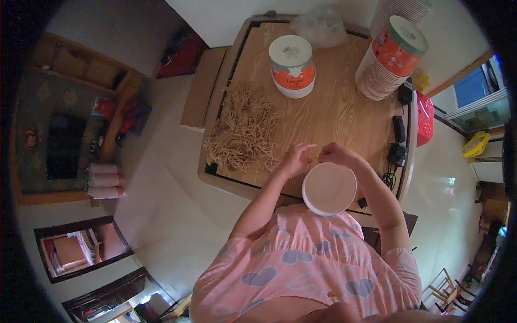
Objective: Preparing a paper bowl by adding shredded paper filler.
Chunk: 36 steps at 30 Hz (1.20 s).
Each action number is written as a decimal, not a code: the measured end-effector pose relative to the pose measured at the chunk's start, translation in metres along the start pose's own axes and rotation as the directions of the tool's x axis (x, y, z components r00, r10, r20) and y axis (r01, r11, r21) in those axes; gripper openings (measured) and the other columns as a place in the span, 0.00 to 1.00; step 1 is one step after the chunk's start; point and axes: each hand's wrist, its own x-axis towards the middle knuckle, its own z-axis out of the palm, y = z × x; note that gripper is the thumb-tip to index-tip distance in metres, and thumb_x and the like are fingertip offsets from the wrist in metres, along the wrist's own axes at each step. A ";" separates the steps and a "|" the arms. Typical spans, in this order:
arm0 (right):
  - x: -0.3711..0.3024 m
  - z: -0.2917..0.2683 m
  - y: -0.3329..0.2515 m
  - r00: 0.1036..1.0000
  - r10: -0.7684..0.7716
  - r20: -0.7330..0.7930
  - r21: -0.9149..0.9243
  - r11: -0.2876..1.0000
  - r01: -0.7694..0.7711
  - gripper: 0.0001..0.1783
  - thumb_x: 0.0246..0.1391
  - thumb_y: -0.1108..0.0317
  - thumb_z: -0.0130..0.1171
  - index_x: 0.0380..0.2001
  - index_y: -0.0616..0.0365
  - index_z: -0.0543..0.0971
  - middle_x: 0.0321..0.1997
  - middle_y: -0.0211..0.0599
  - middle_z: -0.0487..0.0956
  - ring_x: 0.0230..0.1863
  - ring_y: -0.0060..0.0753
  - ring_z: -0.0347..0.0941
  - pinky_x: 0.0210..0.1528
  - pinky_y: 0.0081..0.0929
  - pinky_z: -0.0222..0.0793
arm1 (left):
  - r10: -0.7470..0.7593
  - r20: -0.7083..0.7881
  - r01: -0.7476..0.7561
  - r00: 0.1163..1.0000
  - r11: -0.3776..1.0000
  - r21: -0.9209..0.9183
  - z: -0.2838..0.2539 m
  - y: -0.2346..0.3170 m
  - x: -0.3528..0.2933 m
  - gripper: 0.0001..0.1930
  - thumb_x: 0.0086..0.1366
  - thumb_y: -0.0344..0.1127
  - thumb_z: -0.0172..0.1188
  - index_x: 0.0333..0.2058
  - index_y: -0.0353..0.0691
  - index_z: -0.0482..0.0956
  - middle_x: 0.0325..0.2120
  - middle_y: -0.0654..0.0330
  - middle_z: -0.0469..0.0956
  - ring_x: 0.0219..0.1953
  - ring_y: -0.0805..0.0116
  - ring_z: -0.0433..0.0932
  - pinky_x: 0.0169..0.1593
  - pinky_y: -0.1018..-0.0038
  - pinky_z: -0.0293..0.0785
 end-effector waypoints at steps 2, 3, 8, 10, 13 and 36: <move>-0.005 -0.001 -0.005 0.999 -0.023 0.043 0.167 0.986 0.016 0.10 0.42 0.62 0.57 0.25 0.57 0.78 0.20 0.28 0.75 0.24 0.18 0.68 0.27 0.22 0.64 | 0.116 0.015 -0.114 0.993 0.987 -0.114 0.004 0.005 0.000 0.10 0.45 0.26 0.60 0.30 0.38 0.77 0.28 0.54 0.75 0.30 0.60 0.76 0.35 0.71 0.72; -0.007 -0.001 -0.005 0.999 -0.024 0.044 0.167 0.986 0.016 0.10 0.42 0.62 0.57 0.25 0.57 0.78 0.20 0.28 0.75 0.24 0.18 0.68 0.27 0.22 0.64 | 0.116 0.014 -0.113 0.993 0.987 -0.114 0.005 0.007 -0.001 0.10 0.45 0.26 0.60 0.30 0.38 0.77 0.28 0.54 0.75 0.30 0.60 0.76 0.35 0.71 0.72; -0.009 -0.002 -0.001 0.997 0.047 0.059 0.012 0.999 -0.047 0.10 0.42 0.62 0.58 0.23 0.59 0.78 0.19 0.26 0.74 0.24 0.18 0.67 0.27 0.21 0.63 | -0.236 0.279 0.254 0.931 0.967 -0.032 0.004 0.025 -0.005 0.04 0.50 0.26 0.59 0.27 0.35 0.77 0.26 0.58 0.77 0.31 0.70 0.76 0.36 0.75 0.72; -0.006 -0.003 0.006 0.994 0.041 0.103 0.060 0.997 -0.047 0.10 0.43 0.62 0.57 0.22 0.59 0.77 0.19 0.25 0.73 0.23 0.17 0.66 0.26 0.20 0.63 | -0.237 0.263 0.261 0.935 0.963 -0.059 0.006 0.030 -0.005 0.04 0.50 0.27 0.60 0.26 0.35 0.77 0.25 0.58 0.77 0.30 0.72 0.76 0.34 0.76 0.71; -0.013 0.002 -0.002 0.993 -0.036 0.110 0.250 0.968 0.008 0.10 0.46 0.63 0.57 0.22 0.58 0.77 0.19 0.22 0.72 0.23 0.15 0.65 0.26 0.19 0.62 | -0.254 0.171 0.275 0.952 0.955 -0.108 0.005 0.031 -0.010 0.04 0.51 0.29 0.60 0.26 0.35 0.77 0.23 0.59 0.77 0.27 0.74 0.75 0.31 0.77 0.71; -0.062 0.011 -0.030 0.963 -0.266 -0.051 0.160 0.949 0.270 0.09 0.46 0.64 0.58 0.30 0.58 0.78 0.23 0.26 0.74 0.26 0.17 0.65 0.29 0.18 0.63 | -0.161 0.039 0.165 0.986 0.958 -0.233 -0.031 0.096 -0.018 0.03 0.52 0.26 0.57 0.26 0.33 0.73 0.22 0.59 0.74 0.24 0.71 0.75 0.28 0.77 0.71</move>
